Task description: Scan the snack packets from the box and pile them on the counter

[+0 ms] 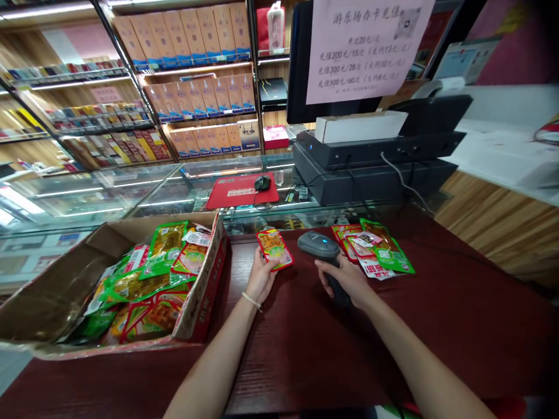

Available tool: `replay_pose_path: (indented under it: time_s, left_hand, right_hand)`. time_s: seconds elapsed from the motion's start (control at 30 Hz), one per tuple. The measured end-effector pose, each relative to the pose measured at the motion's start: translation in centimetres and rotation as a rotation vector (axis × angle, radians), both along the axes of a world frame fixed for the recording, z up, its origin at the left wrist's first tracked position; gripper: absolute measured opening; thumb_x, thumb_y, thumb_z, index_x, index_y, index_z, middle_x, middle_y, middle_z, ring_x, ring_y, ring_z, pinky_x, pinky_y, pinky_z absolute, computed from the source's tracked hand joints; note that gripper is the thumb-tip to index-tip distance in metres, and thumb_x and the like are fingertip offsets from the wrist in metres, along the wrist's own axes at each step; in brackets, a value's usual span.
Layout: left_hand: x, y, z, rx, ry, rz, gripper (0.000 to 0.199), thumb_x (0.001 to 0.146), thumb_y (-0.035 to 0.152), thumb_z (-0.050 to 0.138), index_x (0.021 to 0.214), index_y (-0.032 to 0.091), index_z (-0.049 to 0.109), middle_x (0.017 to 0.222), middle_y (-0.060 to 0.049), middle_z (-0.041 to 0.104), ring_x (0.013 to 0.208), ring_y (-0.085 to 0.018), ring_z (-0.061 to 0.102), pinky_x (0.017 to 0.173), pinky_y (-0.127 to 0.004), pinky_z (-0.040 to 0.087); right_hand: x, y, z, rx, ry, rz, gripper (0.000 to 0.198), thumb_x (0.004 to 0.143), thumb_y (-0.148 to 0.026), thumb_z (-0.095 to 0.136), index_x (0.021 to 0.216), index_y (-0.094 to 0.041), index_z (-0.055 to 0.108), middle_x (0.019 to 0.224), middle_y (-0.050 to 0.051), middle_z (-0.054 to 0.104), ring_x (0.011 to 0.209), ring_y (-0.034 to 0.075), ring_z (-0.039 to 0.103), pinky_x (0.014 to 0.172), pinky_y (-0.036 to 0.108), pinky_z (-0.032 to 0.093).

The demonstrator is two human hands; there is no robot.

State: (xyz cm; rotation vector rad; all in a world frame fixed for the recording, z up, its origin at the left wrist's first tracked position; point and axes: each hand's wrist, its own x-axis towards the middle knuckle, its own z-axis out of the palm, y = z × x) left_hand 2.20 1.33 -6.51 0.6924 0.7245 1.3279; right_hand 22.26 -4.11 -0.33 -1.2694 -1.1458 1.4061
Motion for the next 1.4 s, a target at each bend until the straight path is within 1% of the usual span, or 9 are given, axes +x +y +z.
replay_pose_path:
  time_s: [0.2, 0.37, 0.57, 0.77, 0.87, 1.0, 1.1, 1.23, 1.4]
  left_hand:
    - [0.5, 0.0, -0.8, 0.177, 0.269, 0.108, 0.054, 0.078, 0.014, 0.063, 0.127, 0.024, 0.044, 0.118, -0.005, 0.065, 0.105, -0.016, 0.062, 0.102, -0.036, 0.042]
    - [0.4, 0.4, -1.3, 0.144, 0.321, 0.142, 0.046, 0.076, 0.016, 0.064, 0.119, 0.021, 0.049, 0.116, -0.005, 0.065, 0.104, -0.016, 0.062, 0.1, -0.034, 0.043]
    - [0.2, 0.3, -1.1, 0.128, 0.288, 0.143, 0.045, 0.074, 0.022, 0.069, 0.115, 0.021, 0.05, 0.112, -0.005, 0.066, 0.1, -0.016, 0.064, 0.098, -0.035, 0.045]
    - [0.5, 0.0, -0.7, 0.087, 0.32, 0.119, 0.039, 0.077, 0.034, 0.071, 0.109, 0.022, 0.051, 0.102, -0.004, 0.068, 0.085, -0.017, 0.067, 0.077, -0.032, 0.054]
    - [1.7, 0.1, -0.2, 0.168, 0.439, 0.131, 0.034, 0.077, 0.034, 0.071, 0.104, 0.02, 0.058, 0.096, -0.004, 0.069, 0.083, -0.017, 0.066, 0.077, -0.028, 0.052]
    - [5.0, 0.5, 1.6, 0.348, 0.679, 0.089, 0.022, 0.083, 0.031, 0.064, 0.101, 0.02, 0.067, 0.094, -0.005, 0.071, 0.084, -0.018, 0.064, 0.08, -0.028, 0.049]
    - [8.7, 1.0, 2.9, 0.479, 0.79, 0.053, 0.021, 0.086, 0.029, 0.059, 0.104, 0.025, 0.07, 0.097, -0.004, 0.072, 0.089, -0.021, 0.064, 0.088, -0.03, 0.047]
    - [14.8, 1.9, 3.4, 0.522, 0.694, -0.049, 0.023, 0.082, 0.026, 0.065, 0.103, 0.028, 0.073, 0.107, -0.004, 0.072, 0.103, -0.025, 0.063, 0.101, -0.035, 0.042]
    - [21.7, 2.4, 2.2, 0.468, 0.547, -0.255, 0.021, 0.083, 0.03, 0.066, 0.102, 0.026, 0.074, 0.11, -0.005, 0.072, 0.114, -0.026, 0.061, 0.109, -0.038, 0.036]
  right_hand:
    - [0.0, -0.2, 0.3, -0.019, -0.003, -0.013, 0.042, 0.076, -0.052, 0.07, 0.092, -0.022, 0.045, 0.05, -0.008, 0.055, 0.034, 0.01, 0.047, 0.032, 0.019, 0.034]
    - [0.0, -0.4, 0.7, -0.023, -0.003, -0.02, 0.04, 0.076, -0.051, 0.071, 0.084, -0.022, 0.045, 0.048, -0.008, 0.053, 0.033, 0.009, 0.046, 0.032, 0.019, 0.034]
    - [0.7, -0.1, 0.6, 0.024, 0.044, -0.006, 0.04, 0.077, -0.052, 0.069, 0.09, -0.023, 0.046, 0.049, -0.008, 0.054, 0.034, 0.01, 0.046, 0.031, 0.019, 0.034]
    - [2.8, 0.3, 2.4, 0.111, 0.092, -0.163, 0.042, 0.074, -0.054, 0.07, 0.084, -0.024, 0.043, 0.05, -0.008, 0.053, 0.033, 0.01, 0.045, 0.031, 0.02, 0.036]
    - [5.0, 0.2, 3.7, 0.179, 0.118, -0.306, 0.039, 0.075, -0.052, 0.071, 0.082, -0.025, 0.044, 0.051, -0.008, 0.052, 0.034, 0.01, 0.044, 0.031, 0.02, 0.036]
    - [9.4, -0.5, 4.8, 0.277, 0.129, -0.467, 0.035, 0.078, -0.051, 0.069, 0.076, -0.025, 0.046, 0.052, -0.006, 0.051, 0.035, 0.01, 0.044, 0.034, 0.022, 0.038]
    - [12.7, -1.2, 4.9, 0.347, 0.185, -0.574, 0.035, 0.079, -0.051, 0.068, 0.074, -0.025, 0.045, 0.052, -0.006, 0.051, 0.036, 0.01, 0.046, 0.034, 0.022, 0.039]
    - [16.0, -2.2, 4.6, 0.401, 0.271, -0.682, 0.038, 0.077, -0.053, 0.07, 0.077, -0.025, 0.044, 0.051, -0.007, 0.051, 0.036, 0.01, 0.046, 0.033, 0.022, 0.039]
    - [18.2, -3.1, 4.5, 0.411, 0.301, -0.774, 0.041, 0.075, -0.055, 0.069, 0.076, -0.025, 0.042, 0.052, -0.007, 0.05, 0.036, 0.01, 0.047, 0.033, 0.022, 0.038]
